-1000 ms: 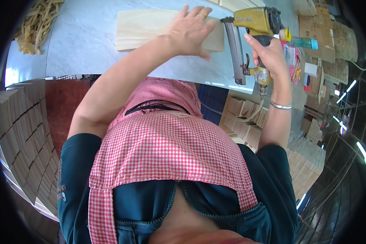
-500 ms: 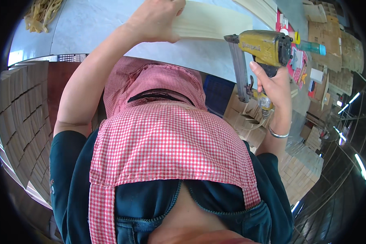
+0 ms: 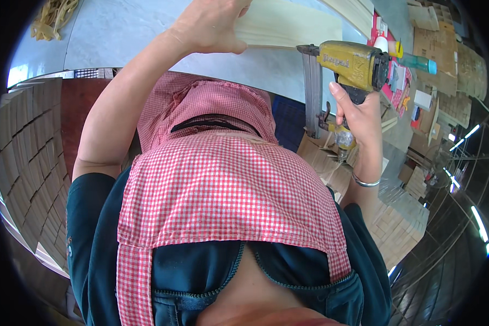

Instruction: Assembling wooden boxes by applying glue to frames and securing panels with a pneumatic nailer.

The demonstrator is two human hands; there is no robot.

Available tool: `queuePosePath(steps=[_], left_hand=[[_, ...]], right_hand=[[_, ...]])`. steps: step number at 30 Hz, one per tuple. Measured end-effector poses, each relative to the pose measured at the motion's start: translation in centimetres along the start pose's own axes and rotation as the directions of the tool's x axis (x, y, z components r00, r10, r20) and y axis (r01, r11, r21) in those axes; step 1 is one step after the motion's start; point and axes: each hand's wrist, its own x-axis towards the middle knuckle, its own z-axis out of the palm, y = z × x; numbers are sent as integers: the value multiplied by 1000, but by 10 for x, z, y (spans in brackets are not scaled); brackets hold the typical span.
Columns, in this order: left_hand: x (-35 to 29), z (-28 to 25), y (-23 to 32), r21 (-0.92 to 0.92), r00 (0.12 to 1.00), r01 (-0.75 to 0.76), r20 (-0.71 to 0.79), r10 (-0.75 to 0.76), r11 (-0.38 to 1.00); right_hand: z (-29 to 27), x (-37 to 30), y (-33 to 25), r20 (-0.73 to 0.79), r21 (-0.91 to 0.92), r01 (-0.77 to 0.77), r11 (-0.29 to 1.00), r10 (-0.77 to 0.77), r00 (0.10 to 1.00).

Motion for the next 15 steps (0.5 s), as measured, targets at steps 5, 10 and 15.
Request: queuePosePath(steps=[5,10,15], left_hand=[[-5,3,-21,-188,993,17,117,5,982],[-32,-6,-41,-254,999,-18,26,26,967],[-37,2,-49,-315,999,-41,-32,33,948]], right_hand=[[8,-6,-7,-50,-10,-18,1000,17,999],[22,-19,-31,-98,-10,14,1000,-15,995],[48,-25,-43,18,-15,81,997,-80,997]])
